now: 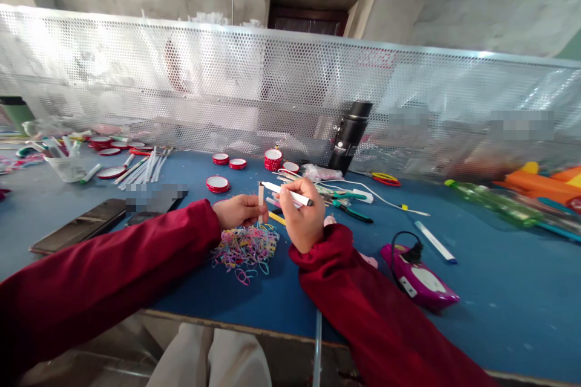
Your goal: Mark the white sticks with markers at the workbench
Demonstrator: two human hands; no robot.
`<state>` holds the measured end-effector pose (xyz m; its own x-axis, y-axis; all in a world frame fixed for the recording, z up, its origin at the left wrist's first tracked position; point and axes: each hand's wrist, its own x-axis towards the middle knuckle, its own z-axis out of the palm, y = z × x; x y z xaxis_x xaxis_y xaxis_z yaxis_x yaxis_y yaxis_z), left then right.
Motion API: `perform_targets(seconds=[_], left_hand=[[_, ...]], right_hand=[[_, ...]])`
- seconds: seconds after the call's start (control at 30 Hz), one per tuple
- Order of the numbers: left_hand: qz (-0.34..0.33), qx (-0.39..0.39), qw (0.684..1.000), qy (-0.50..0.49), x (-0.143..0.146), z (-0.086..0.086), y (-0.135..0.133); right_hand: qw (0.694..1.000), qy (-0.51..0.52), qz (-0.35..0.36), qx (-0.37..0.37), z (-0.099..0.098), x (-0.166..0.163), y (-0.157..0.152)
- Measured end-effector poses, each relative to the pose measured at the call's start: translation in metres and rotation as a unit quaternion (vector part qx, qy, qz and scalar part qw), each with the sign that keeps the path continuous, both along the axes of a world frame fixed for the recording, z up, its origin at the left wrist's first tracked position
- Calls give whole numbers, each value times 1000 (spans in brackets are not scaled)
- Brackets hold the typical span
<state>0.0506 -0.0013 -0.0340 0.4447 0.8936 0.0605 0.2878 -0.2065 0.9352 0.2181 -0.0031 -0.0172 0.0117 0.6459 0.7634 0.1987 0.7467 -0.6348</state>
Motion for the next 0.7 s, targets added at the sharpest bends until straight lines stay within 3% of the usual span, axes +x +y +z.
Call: perform_targets(seconds=[0.7], left_hand=[[41, 36, 996, 72, 0, 3, -3]], right_hand=[[1000, -26, -8, 5, 2, 2, -1]])
